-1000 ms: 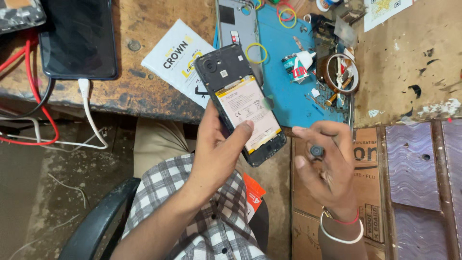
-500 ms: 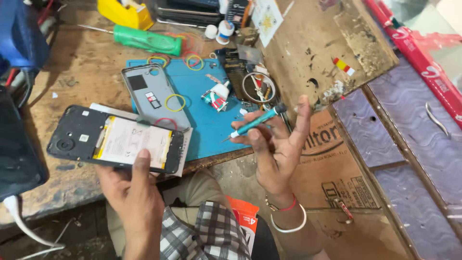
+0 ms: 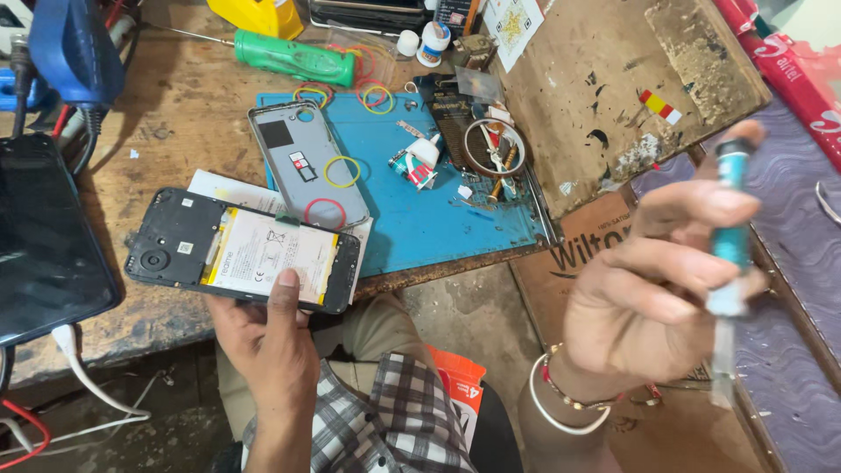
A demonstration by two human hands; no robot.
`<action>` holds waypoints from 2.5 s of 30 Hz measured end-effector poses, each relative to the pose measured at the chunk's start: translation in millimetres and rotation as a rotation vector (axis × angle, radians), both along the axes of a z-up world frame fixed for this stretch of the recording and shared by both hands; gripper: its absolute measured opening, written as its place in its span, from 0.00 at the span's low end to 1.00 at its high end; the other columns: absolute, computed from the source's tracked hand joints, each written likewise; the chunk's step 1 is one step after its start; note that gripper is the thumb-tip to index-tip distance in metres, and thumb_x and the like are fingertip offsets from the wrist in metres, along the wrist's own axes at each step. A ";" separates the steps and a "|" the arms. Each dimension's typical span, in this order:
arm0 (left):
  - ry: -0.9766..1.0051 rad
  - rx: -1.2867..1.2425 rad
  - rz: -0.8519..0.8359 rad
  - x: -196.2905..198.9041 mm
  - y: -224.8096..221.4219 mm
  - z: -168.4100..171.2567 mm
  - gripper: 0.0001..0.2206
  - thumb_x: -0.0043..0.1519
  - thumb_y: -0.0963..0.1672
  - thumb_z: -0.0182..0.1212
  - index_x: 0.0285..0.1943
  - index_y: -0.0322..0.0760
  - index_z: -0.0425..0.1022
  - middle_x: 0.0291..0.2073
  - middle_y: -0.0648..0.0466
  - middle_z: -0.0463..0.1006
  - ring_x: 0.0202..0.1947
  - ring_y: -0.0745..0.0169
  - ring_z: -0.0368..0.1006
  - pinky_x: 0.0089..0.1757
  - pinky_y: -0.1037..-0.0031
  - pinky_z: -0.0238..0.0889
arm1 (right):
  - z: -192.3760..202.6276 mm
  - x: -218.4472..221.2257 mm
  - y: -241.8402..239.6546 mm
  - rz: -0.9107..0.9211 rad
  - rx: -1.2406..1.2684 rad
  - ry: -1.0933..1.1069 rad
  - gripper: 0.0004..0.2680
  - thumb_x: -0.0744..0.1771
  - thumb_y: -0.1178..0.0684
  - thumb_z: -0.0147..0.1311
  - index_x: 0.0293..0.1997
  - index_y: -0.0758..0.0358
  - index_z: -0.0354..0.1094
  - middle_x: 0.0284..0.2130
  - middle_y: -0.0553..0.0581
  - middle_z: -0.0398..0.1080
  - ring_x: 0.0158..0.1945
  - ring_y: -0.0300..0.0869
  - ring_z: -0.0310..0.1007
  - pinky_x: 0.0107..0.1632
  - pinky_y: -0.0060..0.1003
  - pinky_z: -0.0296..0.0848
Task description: The person uses a screwdriver to remove screws from the back of a disassembled smartphone. They repeatedly probe the internal components and battery area with the tool while holding the device in their lap.
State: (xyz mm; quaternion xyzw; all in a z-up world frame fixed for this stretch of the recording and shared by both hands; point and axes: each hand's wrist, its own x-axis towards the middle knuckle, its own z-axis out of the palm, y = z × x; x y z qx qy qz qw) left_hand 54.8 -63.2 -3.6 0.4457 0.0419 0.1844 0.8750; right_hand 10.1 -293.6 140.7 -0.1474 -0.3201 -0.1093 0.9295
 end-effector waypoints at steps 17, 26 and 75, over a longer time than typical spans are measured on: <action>-0.032 -0.134 -0.054 1.7 0.9 10.4 0.24 0.66 0.34 0.57 0.71 0.34 0.56 0.57 0.49 0.73 0.54 0.65 0.74 0.50 0.75 0.72 | 19.0 -25.8 -59.7 -0.102 -0.312 -0.078 0.13 0.73 0.58 0.49 0.63 0.64 0.51 0.43 0.60 0.62 0.40 0.40 0.70 0.45 0.32 0.73; -0.034 -0.113 -0.067 -1.8 1.8 8.3 0.24 0.68 0.34 0.57 0.73 0.33 0.56 0.60 0.48 0.72 0.57 0.63 0.73 0.54 0.73 0.70 | 6.8 -11.5 -53.8 -0.133 -0.350 0.072 0.08 0.74 0.53 0.46 0.56 0.63 0.55 0.35 0.58 0.60 0.33 0.38 0.64 0.38 0.32 0.67; -0.095 -0.071 -0.041 8.0 -5.6 -0.2 0.26 0.70 0.36 0.58 0.75 0.32 0.52 0.62 0.47 0.71 0.61 0.62 0.71 0.61 0.70 0.67 | -125.4 77.0 84.1 -0.803 -0.951 0.104 0.26 0.77 0.57 0.51 0.78 0.49 0.27 0.45 0.65 0.71 0.39 0.50 0.78 0.46 0.46 0.86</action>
